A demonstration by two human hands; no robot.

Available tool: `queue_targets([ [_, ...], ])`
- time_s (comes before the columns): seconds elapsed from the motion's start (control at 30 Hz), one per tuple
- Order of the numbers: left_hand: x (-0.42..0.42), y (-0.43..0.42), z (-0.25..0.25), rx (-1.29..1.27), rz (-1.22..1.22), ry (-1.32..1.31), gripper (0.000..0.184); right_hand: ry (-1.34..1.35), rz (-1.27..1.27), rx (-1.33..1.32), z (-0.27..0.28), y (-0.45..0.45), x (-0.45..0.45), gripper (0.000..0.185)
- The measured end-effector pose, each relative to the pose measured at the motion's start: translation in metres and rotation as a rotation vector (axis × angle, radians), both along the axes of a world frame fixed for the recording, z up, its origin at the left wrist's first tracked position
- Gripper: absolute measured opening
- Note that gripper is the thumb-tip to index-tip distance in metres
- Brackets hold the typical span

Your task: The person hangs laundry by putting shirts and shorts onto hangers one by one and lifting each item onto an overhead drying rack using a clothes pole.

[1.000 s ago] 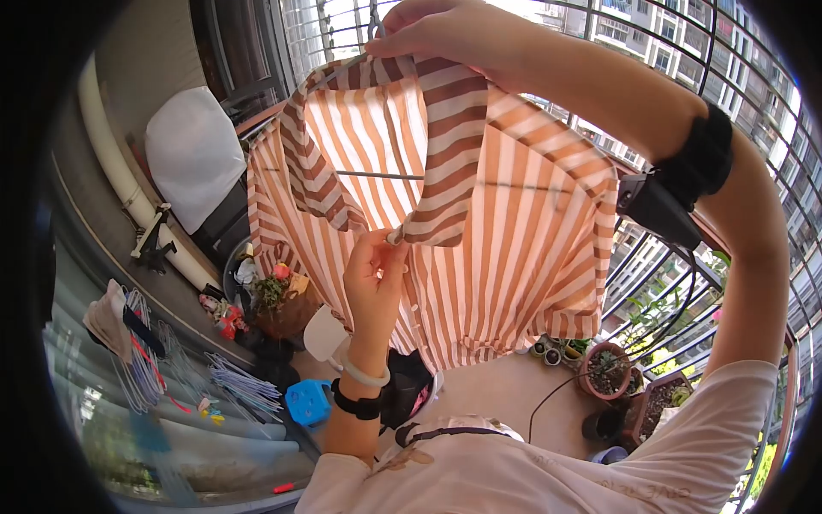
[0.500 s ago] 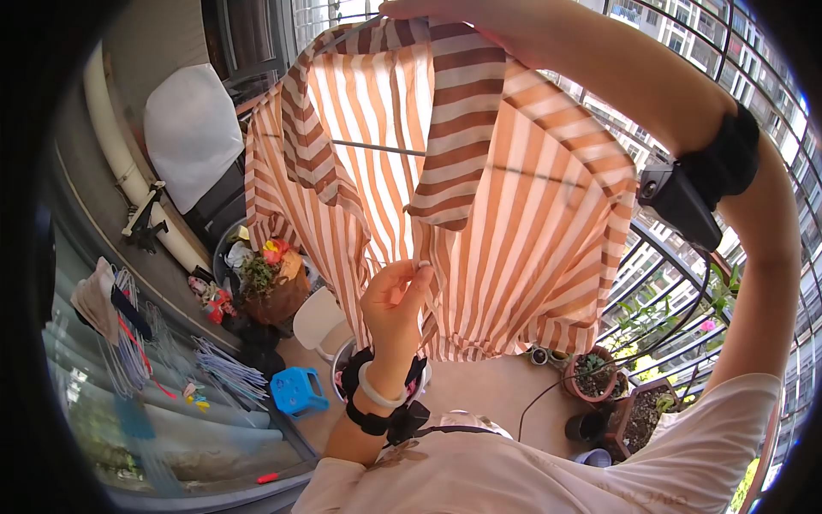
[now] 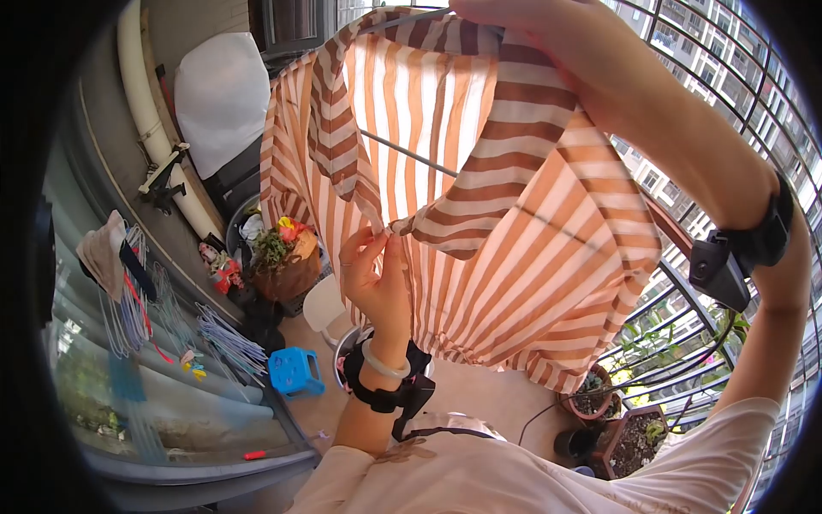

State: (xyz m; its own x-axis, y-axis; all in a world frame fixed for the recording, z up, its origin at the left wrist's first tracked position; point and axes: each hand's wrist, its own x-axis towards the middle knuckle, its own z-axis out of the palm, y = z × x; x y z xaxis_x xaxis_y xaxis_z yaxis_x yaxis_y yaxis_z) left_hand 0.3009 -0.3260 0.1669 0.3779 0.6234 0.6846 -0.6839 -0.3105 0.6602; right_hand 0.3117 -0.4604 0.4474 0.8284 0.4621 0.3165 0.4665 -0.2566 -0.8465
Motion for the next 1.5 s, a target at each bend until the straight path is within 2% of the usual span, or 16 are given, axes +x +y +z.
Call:
queue_targets([
  [0.13, -0.003, 0.004, -0.002, -0.105, -0.056, -0.037, 0.011, 0.024, 0.014, 0.017, 0.001, 0.004, 0.001, 0.018],
  [0.2, -0.01, 0.007, 0.004, -0.239, -0.203, -0.035, 0.012, 0.039, 0.016, 0.022, 0.003, 0.006, 0.0, 0.016],
  [0.33, -0.011, 0.016, -0.001, -0.369, -0.342, 0.029, 0.016, 0.066, 0.028, 0.026, 0.006, 0.01, -0.003, 0.015],
  [0.43, -0.013, 0.016, 0.008, -0.468, -0.445, -0.061, 0.014, 0.07, 0.034, 0.054, 0.006, 0.01, -0.005, 0.014],
  [0.53, -0.017, 0.017, 0.012, -0.413, -0.413, 0.003, 0.015, 0.082, 0.096, 0.03, 0.007, 0.006, -0.003, 0.014],
  [0.6, -0.015, 0.022, 0.003, -0.178, -0.283, 0.011, 0.014, 0.081, 0.084, 0.017, 0.005, 0.008, -0.004, 0.014],
  [0.73, -0.019, 0.021, 0.01, -0.03, -0.138, 0.019, 0.013, 0.061, 0.072, 0.002, 0.003, 0.008, -0.001, 0.016],
  [0.8, -0.015, 0.026, 0.01, 0.177, 0.019, -0.019, 0.013, 0.042, 0.06, -0.016, 0.001, 0.008, 0.001, 0.017],
  [0.83, -0.014, 0.028, 0.011, 0.178, 0.016, -0.02, 0.013, 0.031, 0.055, -0.023, 0.0, 0.007, 0.002, 0.018],
  [0.9, -0.013, 0.03, 0.015, 0.467, 0.239, 0.007, 0.016, -0.005, 0.033, -0.047, -0.001, 0.001, 0.001, 0.02],
  [1.0, -0.011, 0.027, 0.018, 0.556, 0.271, -0.037, 0.018, -0.104, -0.037, -0.115, -0.003, -0.021, -0.01, 0.024],
  [1.23, -0.003, 0.025, 0.004, 0.422, 0.294, -0.145, 0.023, -0.546, -0.39, -0.458, -0.002, -0.115, -0.058, 0.033],
  [1.3, -0.005, 0.023, 0.005, 0.284, 0.132, -0.005, 0.022, -0.66, -0.502, -0.566, -0.004, -0.143, -0.071, 0.035],
  [1.5, -0.004, 0.021, 0.011, 0.13, -0.167, 0.114, 0.015, -0.801, -0.724, -0.763, -0.009, -0.209, -0.096, 0.044],
])
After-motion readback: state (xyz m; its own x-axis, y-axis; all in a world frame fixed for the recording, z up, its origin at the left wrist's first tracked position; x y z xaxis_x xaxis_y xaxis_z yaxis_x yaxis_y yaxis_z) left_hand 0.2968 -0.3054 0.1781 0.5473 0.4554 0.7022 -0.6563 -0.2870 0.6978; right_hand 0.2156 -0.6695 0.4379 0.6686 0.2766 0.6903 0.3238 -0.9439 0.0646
